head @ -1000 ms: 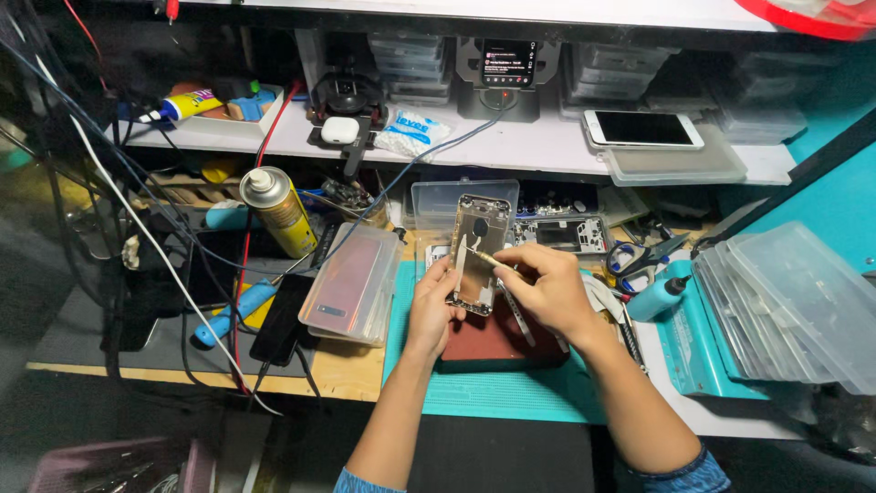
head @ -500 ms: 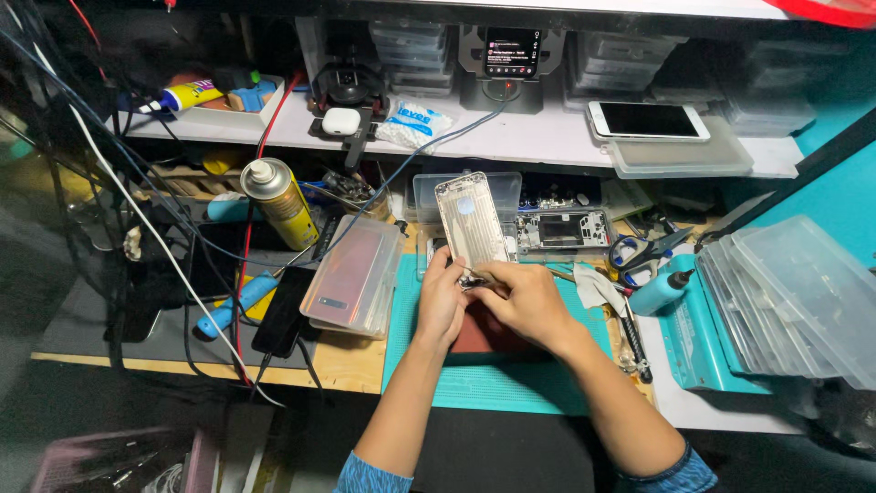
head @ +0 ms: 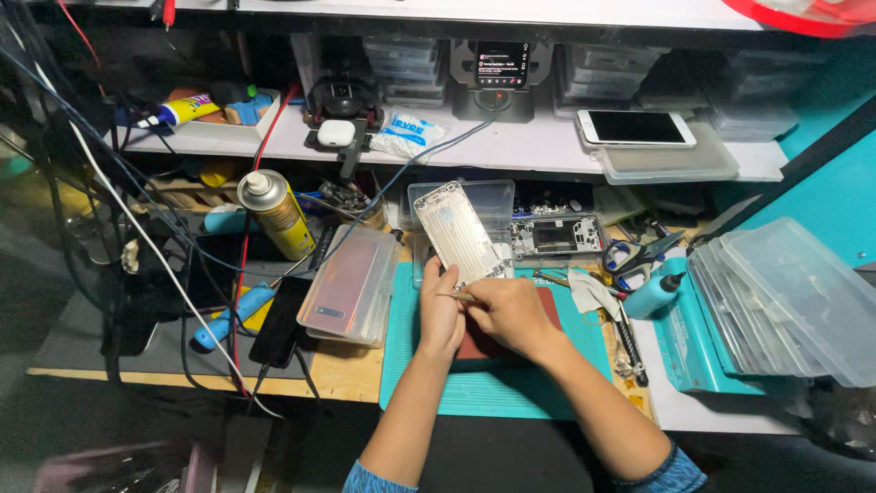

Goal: The person works on a disassembled phone at a repair bench, holding the phone chassis with one hand while using a small hand tool with the other to pry and reposition internal components. They repeatedly reposition the phone, work on its inner frame, and place small parts on the mat beside the device.

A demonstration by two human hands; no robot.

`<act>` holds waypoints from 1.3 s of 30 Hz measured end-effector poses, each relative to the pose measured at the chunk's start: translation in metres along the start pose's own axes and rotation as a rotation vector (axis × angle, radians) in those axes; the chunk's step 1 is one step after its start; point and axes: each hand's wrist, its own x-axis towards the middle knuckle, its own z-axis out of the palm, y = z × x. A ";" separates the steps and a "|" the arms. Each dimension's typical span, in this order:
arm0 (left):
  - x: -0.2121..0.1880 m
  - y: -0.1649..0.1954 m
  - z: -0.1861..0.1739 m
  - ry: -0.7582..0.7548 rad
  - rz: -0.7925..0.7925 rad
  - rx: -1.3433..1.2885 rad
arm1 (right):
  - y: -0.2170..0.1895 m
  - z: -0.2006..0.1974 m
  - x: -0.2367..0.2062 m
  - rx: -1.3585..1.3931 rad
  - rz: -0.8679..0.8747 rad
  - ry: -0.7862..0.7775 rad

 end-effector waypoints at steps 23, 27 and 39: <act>-0.010 0.039 -0.048 0.033 0.015 0.192 | 0.049 -0.010 0.050 0.197 0.526 0.089; -0.008 0.032 -0.043 0.001 -0.031 0.244 | 0.030 -0.024 0.032 0.344 0.395 0.112; 0.003 0.004 -0.012 -0.186 -0.009 0.306 | 0.002 -0.032 0.002 0.143 0.091 0.266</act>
